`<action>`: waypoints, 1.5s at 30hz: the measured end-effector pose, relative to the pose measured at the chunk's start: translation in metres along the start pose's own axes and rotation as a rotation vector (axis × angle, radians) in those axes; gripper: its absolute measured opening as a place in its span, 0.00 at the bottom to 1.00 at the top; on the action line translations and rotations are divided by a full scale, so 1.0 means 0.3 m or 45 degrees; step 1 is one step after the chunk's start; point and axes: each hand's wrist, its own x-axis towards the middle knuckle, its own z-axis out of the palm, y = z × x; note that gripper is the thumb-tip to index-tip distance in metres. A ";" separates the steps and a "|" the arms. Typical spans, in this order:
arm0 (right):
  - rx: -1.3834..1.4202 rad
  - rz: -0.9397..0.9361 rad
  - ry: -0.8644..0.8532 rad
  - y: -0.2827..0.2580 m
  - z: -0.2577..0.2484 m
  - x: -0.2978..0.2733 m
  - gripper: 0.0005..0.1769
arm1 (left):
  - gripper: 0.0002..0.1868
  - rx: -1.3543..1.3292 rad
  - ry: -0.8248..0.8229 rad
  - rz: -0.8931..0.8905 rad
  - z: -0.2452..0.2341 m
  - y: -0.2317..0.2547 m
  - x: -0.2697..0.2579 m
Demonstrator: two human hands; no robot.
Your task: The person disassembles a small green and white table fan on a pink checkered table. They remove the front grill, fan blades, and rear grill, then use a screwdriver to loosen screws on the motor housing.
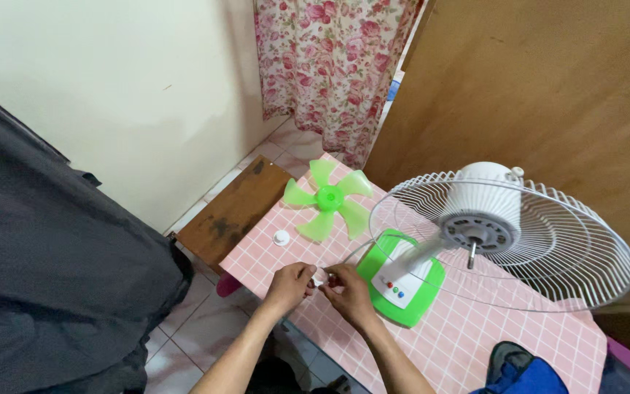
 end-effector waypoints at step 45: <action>-0.401 -0.036 0.667 -0.125 -0.052 -0.117 0.29 | 0.31 0.908 -0.116 1.410 -0.108 0.191 0.087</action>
